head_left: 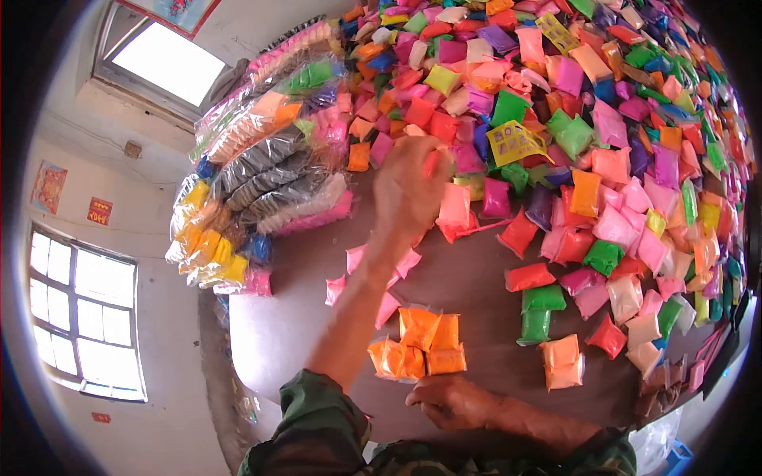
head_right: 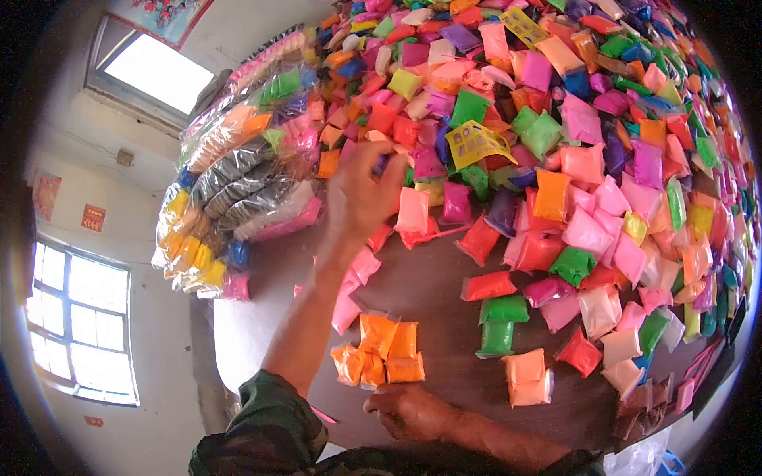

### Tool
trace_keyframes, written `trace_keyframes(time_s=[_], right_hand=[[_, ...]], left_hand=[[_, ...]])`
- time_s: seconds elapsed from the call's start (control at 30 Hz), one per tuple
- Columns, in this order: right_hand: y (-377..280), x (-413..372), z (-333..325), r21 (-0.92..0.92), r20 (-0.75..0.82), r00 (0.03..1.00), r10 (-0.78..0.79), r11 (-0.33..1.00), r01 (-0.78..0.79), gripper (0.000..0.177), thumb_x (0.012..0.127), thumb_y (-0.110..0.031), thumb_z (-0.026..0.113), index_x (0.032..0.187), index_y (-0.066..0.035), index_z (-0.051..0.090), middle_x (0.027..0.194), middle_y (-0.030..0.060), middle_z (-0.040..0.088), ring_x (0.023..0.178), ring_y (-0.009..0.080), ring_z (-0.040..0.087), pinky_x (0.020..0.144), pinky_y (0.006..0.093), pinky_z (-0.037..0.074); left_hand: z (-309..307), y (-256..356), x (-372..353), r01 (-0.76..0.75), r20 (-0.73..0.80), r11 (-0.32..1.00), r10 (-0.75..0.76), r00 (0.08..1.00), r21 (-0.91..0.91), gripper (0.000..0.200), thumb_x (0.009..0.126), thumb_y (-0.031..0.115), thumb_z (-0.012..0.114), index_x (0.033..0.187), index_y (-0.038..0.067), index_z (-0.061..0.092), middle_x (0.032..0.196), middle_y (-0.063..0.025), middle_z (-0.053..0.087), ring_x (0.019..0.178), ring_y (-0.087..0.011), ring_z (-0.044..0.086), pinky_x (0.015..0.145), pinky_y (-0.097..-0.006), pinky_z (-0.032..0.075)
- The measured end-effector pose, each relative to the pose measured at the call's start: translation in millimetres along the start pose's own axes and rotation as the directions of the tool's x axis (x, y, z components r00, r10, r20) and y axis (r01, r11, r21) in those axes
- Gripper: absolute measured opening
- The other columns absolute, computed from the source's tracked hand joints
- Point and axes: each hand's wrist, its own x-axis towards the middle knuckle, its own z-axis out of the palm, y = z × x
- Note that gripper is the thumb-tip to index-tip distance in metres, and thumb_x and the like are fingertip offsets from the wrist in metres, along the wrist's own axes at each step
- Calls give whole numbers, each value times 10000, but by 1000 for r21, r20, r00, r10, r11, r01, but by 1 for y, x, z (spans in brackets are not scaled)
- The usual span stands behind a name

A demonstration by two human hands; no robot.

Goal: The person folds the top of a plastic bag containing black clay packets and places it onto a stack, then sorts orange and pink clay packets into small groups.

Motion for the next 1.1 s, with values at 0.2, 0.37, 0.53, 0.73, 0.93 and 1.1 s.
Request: trace_keyframes(time_s=[0.2, 0.37, 0.53, 0.73, 0.93, 1.1], right_hand=[[0, 1, 1, 22, -20, 1000, -22, 1000, 23, 252, 889, 30, 620, 1113, -68, 683, 896, 113, 630, 826, 305, 666, 727, 399, 552], [-5, 2, -2, 54, -6, 1000, 12, 998, -11, 184, 890, 12, 609, 1060, -37, 660, 926, 164, 650, 870, 372, 682, 751, 457, 553], [-6, 3, -2, 28, 4, 1000, 10, 1000, -10, 182, 896, 12, 599, 1058, -38, 663, 940, 173, 660, 896, 383, 692, 759, 470, 562], [-3, 2, 4, -4, -48, 999, -17, 1000, 17, 173, 898, 10, 600, 1051, -41, 662, 941, 173, 659, 888, 385, 695, 758, 478, 562], [-5, 2, 0, 15, -16, 1000, 15, 1000, -15, 190, 877, 18, 631, 1054, -40, 671, 917, 165, 658, 888, 378, 693, 735, 477, 555], [-6, 3, 1, -4, -67, 997, -31, 1000, 31, 209, 856, 45, 628, 1043, -31, 682, 897, 165, 662, 835, 371, 687, 706, 468, 543]], left_hand=[[6, -124, 11, 59, 124, 720, -199, 972, 691, 344, 853, 190, 786, 1100, -7, 651, 1046, -221, 708, 986, -459, 694, 875, -496, 579], [17, -144, 21, 258, 196, 744, -463, 865, 616, 447, 805, 157, 752, 1175, -47, 604, 1065, -305, 714, 1041, -474, 692, 912, -523, 567], [7, -122, 29, 298, 319, 886, -415, 852, 356, 380, 777, 179, 741, 1117, 19, 686, 1099, -223, 744, 1054, -421, 710, 902, -486, 561], [-4, -110, 12, 436, 349, 900, -413, 841, 13, 494, 734, 213, 804, 1173, 9, 704, 1052, -119, 763, 1001, -267, 726, 881, -386, 564], [-5, -116, 6, 615, 406, 745, -494, 769, -258, 454, 811, 136, 818, 1209, -21, 667, 958, -62, 721, 817, -154, 678, 729, -295, 547], [-37, -72, 19, 672, 419, 533, -528, 739, -514, 343, 918, 78, 771, 1219, -14, 636, 877, -26, 672, 636, -53, 558, 529, -209, 414]])
